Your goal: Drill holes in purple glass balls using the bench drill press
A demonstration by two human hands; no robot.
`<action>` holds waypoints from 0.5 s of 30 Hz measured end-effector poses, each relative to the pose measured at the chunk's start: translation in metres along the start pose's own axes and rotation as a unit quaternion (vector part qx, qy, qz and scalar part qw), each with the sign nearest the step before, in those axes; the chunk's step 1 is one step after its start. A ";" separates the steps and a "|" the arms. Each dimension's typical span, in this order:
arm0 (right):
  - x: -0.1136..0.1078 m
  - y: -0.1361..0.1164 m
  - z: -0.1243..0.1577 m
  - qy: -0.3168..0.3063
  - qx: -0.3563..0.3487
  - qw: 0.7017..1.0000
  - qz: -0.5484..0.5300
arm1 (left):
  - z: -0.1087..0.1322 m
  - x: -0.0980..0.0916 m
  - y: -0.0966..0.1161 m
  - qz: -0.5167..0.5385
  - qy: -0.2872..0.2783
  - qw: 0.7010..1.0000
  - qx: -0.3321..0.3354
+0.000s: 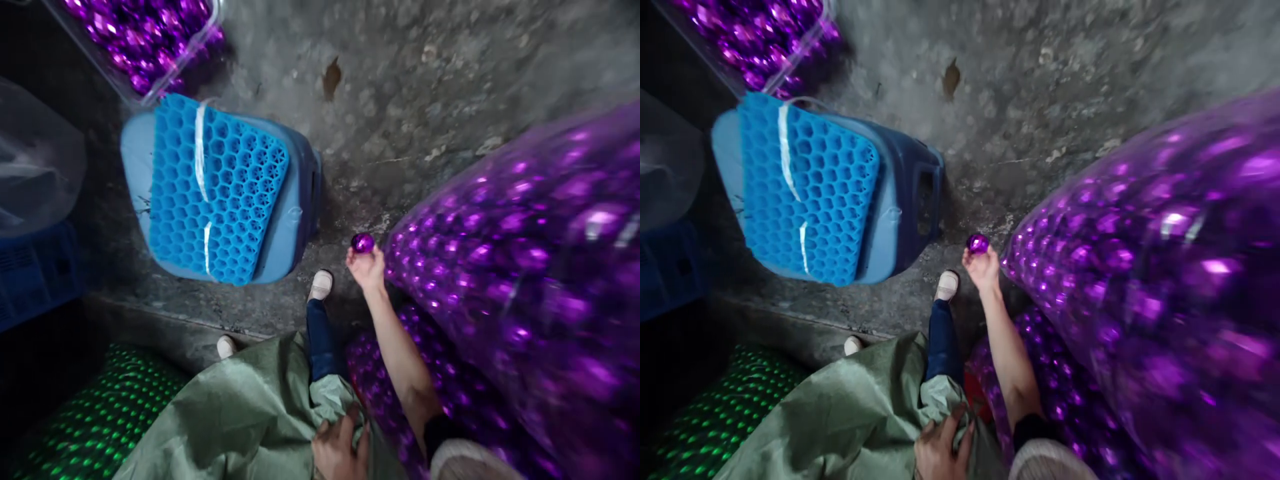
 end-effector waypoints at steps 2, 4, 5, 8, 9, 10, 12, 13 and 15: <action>0.023 -0.010 0.052 -0.049 0.040 0.994 -0.087 | -0.004 -0.003 0.002 0.013 -0.038 0.999 -0.002; 0.045 -0.024 0.100 -0.087 0.068 0.986 -0.123 | -0.006 -0.009 0.005 0.016 -0.066 0.998 -0.009; 0.057 -0.032 0.121 -0.105 0.080 0.982 -0.133 | -0.006 -0.013 0.005 0.013 -0.073 0.997 -0.014; 0.092 -0.054 0.176 -0.173 0.110 0.966 -0.159 | -0.006 -0.025 0.003 0.001 -0.104 0.993 -0.048; 0.105 -0.062 0.191 -0.199 0.116 0.959 -0.166 | -0.006 -0.029 0.001 0.003 -0.116 0.991 -0.062; 0.117 -0.069 0.206 -0.226 0.120 0.952 -0.170 | -0.005 -0.033 -0.003 0.010 -0.126 0.989 -0.075; 0.143 -0.082 0.233 -0.271 0.117 0.942 -0.158 | -0.002 -0.045 -0.012 0.038 -0.135 0.986 -0.091; 0.156 -0.087 0.246 -0.287 0.111 0.941 -0.142 | 0.001 -0.053 -0.018 0.056 -0.135 0.985 -0.092; 0.186 -0.096 0.270 -0.309 0.086 0.943 -0.095 | 0.007 -0.076 -0.037 0.095 -0.129 0.983 -0.090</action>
Point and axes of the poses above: each hand's wrist, its own z-axis away from the middle knuckle, its own x-axis out of the palm, y = z × x, the point moved 6 cm from there along -z, towards the middle knuckle, and after that the axes turned 9 degrees about -x, right-handed, at the moved point
